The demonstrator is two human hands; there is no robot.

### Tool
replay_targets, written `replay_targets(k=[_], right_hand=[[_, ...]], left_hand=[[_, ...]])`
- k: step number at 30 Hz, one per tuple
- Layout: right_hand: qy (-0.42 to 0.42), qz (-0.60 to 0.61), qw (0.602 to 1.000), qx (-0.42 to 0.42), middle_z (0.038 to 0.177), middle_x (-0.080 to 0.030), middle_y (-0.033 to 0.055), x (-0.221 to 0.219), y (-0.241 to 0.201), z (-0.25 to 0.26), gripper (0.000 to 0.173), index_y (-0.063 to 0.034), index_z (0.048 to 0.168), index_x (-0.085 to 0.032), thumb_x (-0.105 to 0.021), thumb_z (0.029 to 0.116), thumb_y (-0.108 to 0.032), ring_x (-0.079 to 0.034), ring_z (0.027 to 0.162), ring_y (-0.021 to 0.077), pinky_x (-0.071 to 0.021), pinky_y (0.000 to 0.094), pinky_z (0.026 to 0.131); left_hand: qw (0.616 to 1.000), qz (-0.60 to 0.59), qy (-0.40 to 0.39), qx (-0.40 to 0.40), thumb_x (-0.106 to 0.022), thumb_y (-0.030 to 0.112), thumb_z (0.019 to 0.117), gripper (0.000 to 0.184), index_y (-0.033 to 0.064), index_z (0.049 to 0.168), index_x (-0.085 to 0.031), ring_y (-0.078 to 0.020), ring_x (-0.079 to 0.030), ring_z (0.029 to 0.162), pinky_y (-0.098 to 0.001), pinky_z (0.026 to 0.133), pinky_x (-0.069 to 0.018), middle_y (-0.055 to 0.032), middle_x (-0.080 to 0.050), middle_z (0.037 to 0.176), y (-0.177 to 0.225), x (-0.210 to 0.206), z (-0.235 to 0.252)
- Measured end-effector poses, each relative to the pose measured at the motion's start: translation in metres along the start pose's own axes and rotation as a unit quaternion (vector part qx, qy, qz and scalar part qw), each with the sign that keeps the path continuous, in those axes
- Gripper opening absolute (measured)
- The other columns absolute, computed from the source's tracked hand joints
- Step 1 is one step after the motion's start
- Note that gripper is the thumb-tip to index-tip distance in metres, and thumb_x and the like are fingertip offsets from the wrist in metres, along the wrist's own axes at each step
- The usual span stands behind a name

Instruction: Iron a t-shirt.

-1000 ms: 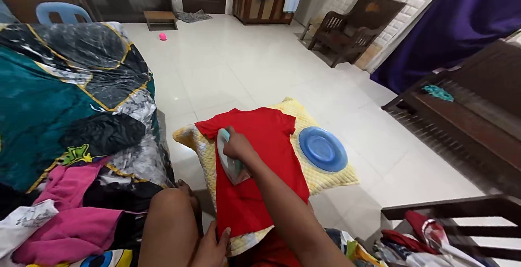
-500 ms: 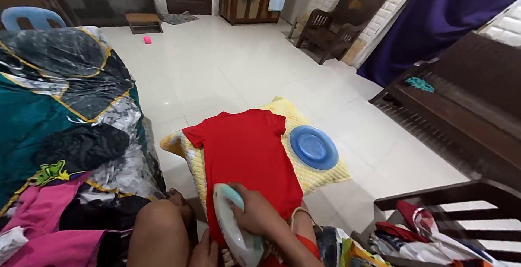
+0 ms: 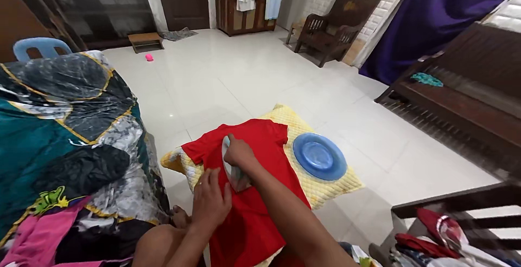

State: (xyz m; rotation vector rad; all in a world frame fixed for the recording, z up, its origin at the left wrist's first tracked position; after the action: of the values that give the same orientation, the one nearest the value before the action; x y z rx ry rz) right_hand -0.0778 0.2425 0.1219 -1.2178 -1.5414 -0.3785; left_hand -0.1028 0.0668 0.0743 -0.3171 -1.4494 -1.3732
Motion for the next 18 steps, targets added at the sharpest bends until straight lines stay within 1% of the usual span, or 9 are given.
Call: replay_targets(k=[2, 4, 6, 8, 10, 12, 14, 16, 18], right_hand=[[0.0, 0.011, 1.0, 0.009, 0.125, -0.068, 0.0189, 0.005, 0.002, 0.029, 0.079, -0.0206, 0.157, -0.038, -0.069, 0.0844, -0.023, -0.068, 0.114, 0.0372, -0.0565, 0.0609, 0.089], [0.002, 0.018, 1.0, 0.016, 0.125, -0.068, 0.0179, 0.007, 0.006, 0.041, 0.079, -0.0235, 0.158, -0.037, -0.067, 0.0851, -0.023, -0.068, 0.113, 0.0363, -0.0566, 0.0605, 0.089], [0.0, 0.021, 1.0, 0.015, 0.12, -0.07, 0.0176, 0.0, 0.014, 0.032, 0.08, -0.0265, 0.159, -0.035, -0.067, 0.0862, -0.024, -0.07, 0.109, 0.0367, -0.0574, 0.0606, 0.086], [-0.006, 0.027, 1.0, 0.015, 0.113, -0.071, 0.0183, -0.006, 0.024, 0.005, 0.079, -0.0281, 0.159, -0.034, -0.067, 0.0876, -0.025, -0.071, 0.102, 0.038, -0.0582, 0.0615, 0.082], [-0.038, 0.026, 0.999, 0.007, 0.11, -0.072, 0.0186, -0.014, 0.035, -0.034, 0.076, -0.0317, 0.161, -0.03, -0.064, 0.0929, -0.025, -0.072, 0.1, 0.0386, -0.0583, 0.062, 0.081], [-0.076, 0.016, 0.997, -0.016, 0.108, -0.072, 0.0185, -0.023, 0.045, -0.078, 0.075, -0.035, 0.163, -0.025, -0.06, 0.0971, -0.026, -0.072, 0.097, 0.039, -0.0583, 0.062, 0.081], [-0.089, 0.002, 0.995, -0.033, 0.106, -0.072, 0.0182, -0.028, 0.054, -0.114, 0.074, -0.0341, 0.164, -0.023, -0.057, 0.0996, -0.026, -0.072, 0.095, 0.0389, -0.0586, 0.0612, 0.08], [-0.086, 0.0, 0.995, -0.049, 0.104, -0.072, 0.0178, -0.026, 0.065, -0.131, 0.07, -0.0329, 0.164, -0.024, -0.055, 0.1015, -0.029, -0.073, 0.095, 0.0384, -0.0587, 0.0603, 0.08], [-0.068, 0.016, 0.995, -0.073, 0.107, -0.072, 0.0179, -0.015, 0.079, -0.125, 0.066, -0.0342, 0.162, -0.028, -0.054, 0.1023, -0.032, -0.073, 0.096, 0.0385, -0.0587, 0.0614, 0.082]], left_hand=[[0.997, 0.048, -0.053, 0.023, -0.049, 0.042, 0.099, 0.063, 0.0091, 0.152, -0.047, -0.0399, -0.038, 0.148, -0.061, 0.117, -0.0327, -0.0196, -0.043, 0.157, -0.022, -0.036, 0.024], [0.987, 0.115, -0.095, 0.052, -0.039, 0.051, 0.1018, 0.068, 0.0138, 0.159, -0.038, -0.0396, -0.024, 0.155, -0.0644, 0.12, -0.0212, -0.0156, -0.029, 0.167, -0.041, -0.065, 0.029], [0.982, 0.139, -0.104, 0.072, -0.032, 0.058, 0.1017, 0.072, 0.0163, 0.159, -0.039, -0.0403, -0.02, 0.156, -0.0685, 0.12, -0.0162, -0.0137, -0.026, 0.169, -0.043, -0.073, 0.025], [0.984, 0.137, -0.081, 0.081, -0.03, 0.063, 0.1006, 0.071, 0.0205, 0.156, -0.044, -0.0392, -0.024, 0.155, -0.0728, 0.117, -0.0173, -0.0102, -0.031, 0.167, -0.042, -0.07, 0.026], [0.985, 0.137, -0.066, 0.084, -0.032, 0.063, 0.1003, 0.069, 0.0241, 0.155, -0.046, -0.0388, -0.025, 0.155, -0.0789, 0.111, -0.0188, -0.0073, -0.033, 0.167, -0.045, -0.068, 0.026], [0.986, 0.14, -0.054, 0.075, -0.033, 0.063, 0.0999, 0.068, 0.0251, 0.155, -0.047, -0.0381, -0.025, 0.155, -0.0796, 0.11, -0.02, -0.0067, -0.034, 0.166, -0.049, -0.07, 0.023], [0.987, 0.135, -0.047, 0.066, -0.033, 0.062, 0.0996, 0.068, 0.0247, 0.154, -0.047, -0.0381, -0.026, 0.154, -0.0783, 0.109, -0.0221, -0.0067, -0.034, 0.166, -0.05, -0.072, 0.022], [0.989, 0.128, -0.042, 0.064, -0.034, 0.061, 0.0994, 0.068, 0.0237, 0.155, -0.047, -0.0381, -0.025, 0.155, -0.0772, 0.11, -0.0232, -0.0076, -0.034, 0.166, -0.05, -0.073, 0.021], [0.988, 0.126, -0.048, 0.07, -0.033, 0.06, 0.0996, 0.068, 0.0236, 0.155, -0.045, -0.0378, -0.023, 0.155, -0.0766, 0.111, -0.0223, -0.0076, -0.032, 0.167, -0.049, -0.074, 0.021]])
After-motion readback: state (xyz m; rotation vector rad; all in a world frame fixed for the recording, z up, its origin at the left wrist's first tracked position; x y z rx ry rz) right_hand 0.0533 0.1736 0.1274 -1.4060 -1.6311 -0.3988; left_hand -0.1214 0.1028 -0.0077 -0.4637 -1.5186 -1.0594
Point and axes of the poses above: each hand's wrist, its own z-axis towards the middle knuckle, its own x-axis out of the back of the hand, y = z × x, the point moved 4 cm from there along z, towards the middle knuckle
